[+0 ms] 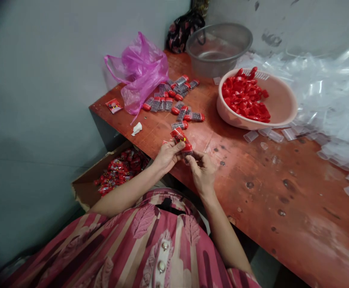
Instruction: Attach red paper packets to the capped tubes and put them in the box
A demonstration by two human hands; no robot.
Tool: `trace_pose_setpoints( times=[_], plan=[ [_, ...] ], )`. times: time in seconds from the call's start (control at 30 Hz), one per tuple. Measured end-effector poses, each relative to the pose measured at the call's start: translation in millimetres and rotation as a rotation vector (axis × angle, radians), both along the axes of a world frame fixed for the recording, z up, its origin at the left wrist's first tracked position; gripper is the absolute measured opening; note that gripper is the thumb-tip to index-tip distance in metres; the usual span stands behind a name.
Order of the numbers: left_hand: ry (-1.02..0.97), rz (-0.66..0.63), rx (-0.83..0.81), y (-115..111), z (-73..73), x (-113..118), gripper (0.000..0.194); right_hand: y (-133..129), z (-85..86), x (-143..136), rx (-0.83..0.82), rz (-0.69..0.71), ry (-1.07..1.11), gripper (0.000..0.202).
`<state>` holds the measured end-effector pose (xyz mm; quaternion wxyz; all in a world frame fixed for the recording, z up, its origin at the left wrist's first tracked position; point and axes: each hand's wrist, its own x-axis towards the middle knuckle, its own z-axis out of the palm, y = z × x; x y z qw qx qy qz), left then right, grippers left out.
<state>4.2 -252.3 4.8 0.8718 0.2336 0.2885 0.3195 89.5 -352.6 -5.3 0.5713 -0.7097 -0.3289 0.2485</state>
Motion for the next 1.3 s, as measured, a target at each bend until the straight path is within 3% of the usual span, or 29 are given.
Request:
trace_pose_setpoints(
  times=[0.2, 0.43, 0.5, 0.6, 0.7, 0.87, 1.07, 1.3],
  plan=[
    [0.020, -0.060, 0.051, 3, -7.0, -2, 0.031, 0, -2.8, -3, 0.006, -0.040, -0.011, 0.028],
    [-0.039, -0.253, 0.187, 8, -14.8, -8, 0.028, 5, 2.7, -1, 0.072, -0.009, 0.318, 0.025],
    [-0.022, -0.232, 0.207, 3, -13.3, -7, 0.030, 7, 2.3, -3, 0.090, -0.045, 0.257, 0.024],
    [-0.006, -0.095, 0.191, -4, -7.8, -3, 0.030, 11, 2.3, -4, 0.126, -0.102, 0.098, 0.022],
    [-0.003, -0.013, 0.149, -3, -2.5, -3, 0.028, 11, 4.0, -3, 0.140, -0.067, 0.091, 0.019],
    [0.037, 0.006, 0.059, 6, -0.8, -10, 0.033, 4, 1.3, -1, 0.075, 0.119, 0.211, 0.029],
    [0.047, -0.004, 0.100, -5, 3.9, -11, 0.028, 4, -7.0, -3, 0.089, 0.024, 0.308, 0.025],
    [0.011, 0.066, 0.157, -3, 13.1, -11, 0.029, 2, 14.3, -12, 0.049, -0.038, 0.251, 0.023]
  ],
)
